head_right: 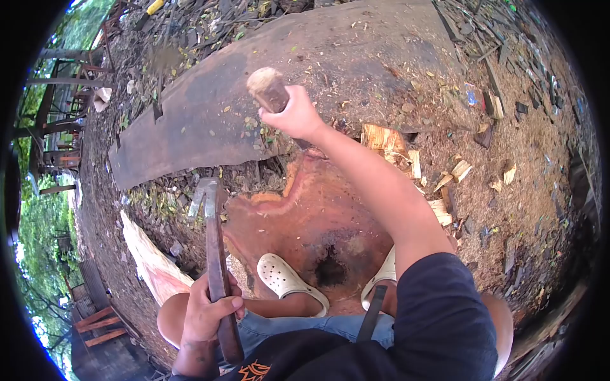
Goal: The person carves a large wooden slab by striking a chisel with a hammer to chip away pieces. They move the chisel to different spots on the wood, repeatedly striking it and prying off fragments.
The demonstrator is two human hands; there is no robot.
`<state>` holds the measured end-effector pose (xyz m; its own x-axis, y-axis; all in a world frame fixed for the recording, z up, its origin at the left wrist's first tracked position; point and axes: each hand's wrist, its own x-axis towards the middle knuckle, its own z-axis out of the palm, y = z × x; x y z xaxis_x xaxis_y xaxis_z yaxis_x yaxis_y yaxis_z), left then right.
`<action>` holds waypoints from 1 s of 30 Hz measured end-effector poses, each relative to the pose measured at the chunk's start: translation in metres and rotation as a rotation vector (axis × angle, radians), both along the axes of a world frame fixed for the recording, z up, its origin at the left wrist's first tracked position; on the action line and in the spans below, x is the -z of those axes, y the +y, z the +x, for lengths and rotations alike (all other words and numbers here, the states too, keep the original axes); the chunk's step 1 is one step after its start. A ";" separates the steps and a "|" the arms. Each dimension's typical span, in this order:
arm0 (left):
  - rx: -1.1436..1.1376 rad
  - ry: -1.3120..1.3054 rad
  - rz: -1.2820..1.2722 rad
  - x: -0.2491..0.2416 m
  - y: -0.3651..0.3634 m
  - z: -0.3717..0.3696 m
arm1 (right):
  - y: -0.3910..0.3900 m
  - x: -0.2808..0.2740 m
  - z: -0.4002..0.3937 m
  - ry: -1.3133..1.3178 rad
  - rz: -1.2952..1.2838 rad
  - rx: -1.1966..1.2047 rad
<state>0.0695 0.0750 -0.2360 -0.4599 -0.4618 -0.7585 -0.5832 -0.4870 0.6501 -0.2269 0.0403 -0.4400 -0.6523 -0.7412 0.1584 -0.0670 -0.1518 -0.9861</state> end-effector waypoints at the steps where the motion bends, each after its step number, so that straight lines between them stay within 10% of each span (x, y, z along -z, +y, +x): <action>1: -0.010 0.004 0.001 0.001 0.001 -0.001 | -0.001 -0.002 0.006 0.033 -0.006 0.004; 25: 0.032 -0.045 -0.072 0.002 0.007 -0.012 | 0.008 -0.014 0.014 0.055 0.030 -0.213; 30: 0.031 -0.099 -0.624 -0.052 -0.018 -0.012 | 0.000 -0.005 0.012 0.040 0.011 -0.153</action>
<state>0.0575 0.0570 -0.1838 -0.4218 -0.8183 -0.3905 -0.6631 -0.0154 0.7484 -0.2145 0.0407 -0.4355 -0.5246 -0.8335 0.1733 -0.0833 -0.1524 -0.9848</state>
